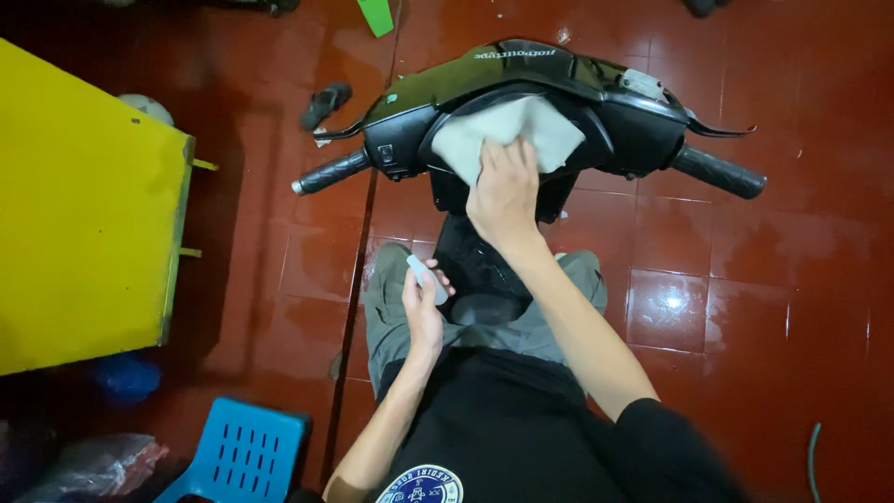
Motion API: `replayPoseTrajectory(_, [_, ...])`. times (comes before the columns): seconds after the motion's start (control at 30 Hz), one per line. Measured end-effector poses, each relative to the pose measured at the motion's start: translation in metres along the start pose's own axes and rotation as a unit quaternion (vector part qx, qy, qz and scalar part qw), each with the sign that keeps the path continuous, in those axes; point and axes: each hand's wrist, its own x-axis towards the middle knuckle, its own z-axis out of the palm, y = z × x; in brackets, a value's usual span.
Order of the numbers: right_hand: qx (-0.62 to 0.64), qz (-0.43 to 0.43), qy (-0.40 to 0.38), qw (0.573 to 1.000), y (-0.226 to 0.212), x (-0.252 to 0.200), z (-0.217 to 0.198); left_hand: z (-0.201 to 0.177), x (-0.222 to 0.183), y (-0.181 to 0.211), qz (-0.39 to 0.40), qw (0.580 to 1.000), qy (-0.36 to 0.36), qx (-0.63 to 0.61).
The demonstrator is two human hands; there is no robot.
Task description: The person sits on the floor and cleans the front dashboard and handlebars of a black scooter. They use a spray bottle to apply liquid and a white cloth to wipe the surfaces, focusing on the instrument cluster and the area around the handlebars.
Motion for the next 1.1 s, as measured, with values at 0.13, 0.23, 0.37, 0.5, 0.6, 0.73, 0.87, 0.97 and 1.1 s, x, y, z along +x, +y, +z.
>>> replayPoseTrajectory(0.13, [0.009, -0.022, -0.041, 0.999, 0.006, -0.022, -0.007, 0.002, 0.002, 0.000, -0.010, 1.000, 0.002, 0.010])
replayPoseTrajectory(0.23, [0.023, 0.010, 0.009, 1.000, 0.018, -0.026, -0.007, -0.001, 0.005, 0.002, 0.002, 1.000, -0.018, 0.013])
replayPoseTrajectory(0.37, [0.034, 0.114, 0.014, 0.993, 0.022, -0.003, -0.013, 0.007, 0.012, 0.012, 0.022, 0.999, -0.026, 0.012])
replayPoseTrajectory(0.5, [-0.021, 0.086, 0.014, 0.996, 0.008, 0.001, 0.001, 0.010, 0.010, -0.004, 0.013, 0.999, -0.043, 0.010])
replayPoseTrajectory(0.6, [-0.005, -0.071, 0.033, 0.997, -0.002, 0.008, 0.021, 0.013, 0.017, -0.030, 0.014, 0.997, -0.068, 0.012])
replayPoseTrajectory(0.73, [0.067, -0.135, -0.001, 0.989, -0.020, -0.016, 0.047, 0.034, 0.015, -0.030, 0.024, 0.995, -0.083, 0.059])
replayPoseTrajectory(0.87, [0.274, 0.052, -0.104, 0.955, -0.018, -0.048, 0.026, 0.033, 0.004, -0.034, -0.030, 0.999, -0.036, 0.021])
replayPoseTrajectory(0.97, [0.476, 0.400, -0.116, 0.775, 0.033, -0.143, 0.079, 0.016, -0.004, -0.041, -0.066, 0.998, -0.015, -0.007])
replayPoseTrajectory(1.1, [0.588, 0.675, 0.107, 0.432, 0.055, -0.200, 0.042, 0.009, 0.001, -0.035, -0.041, 0.999, -0.016, 0.001])
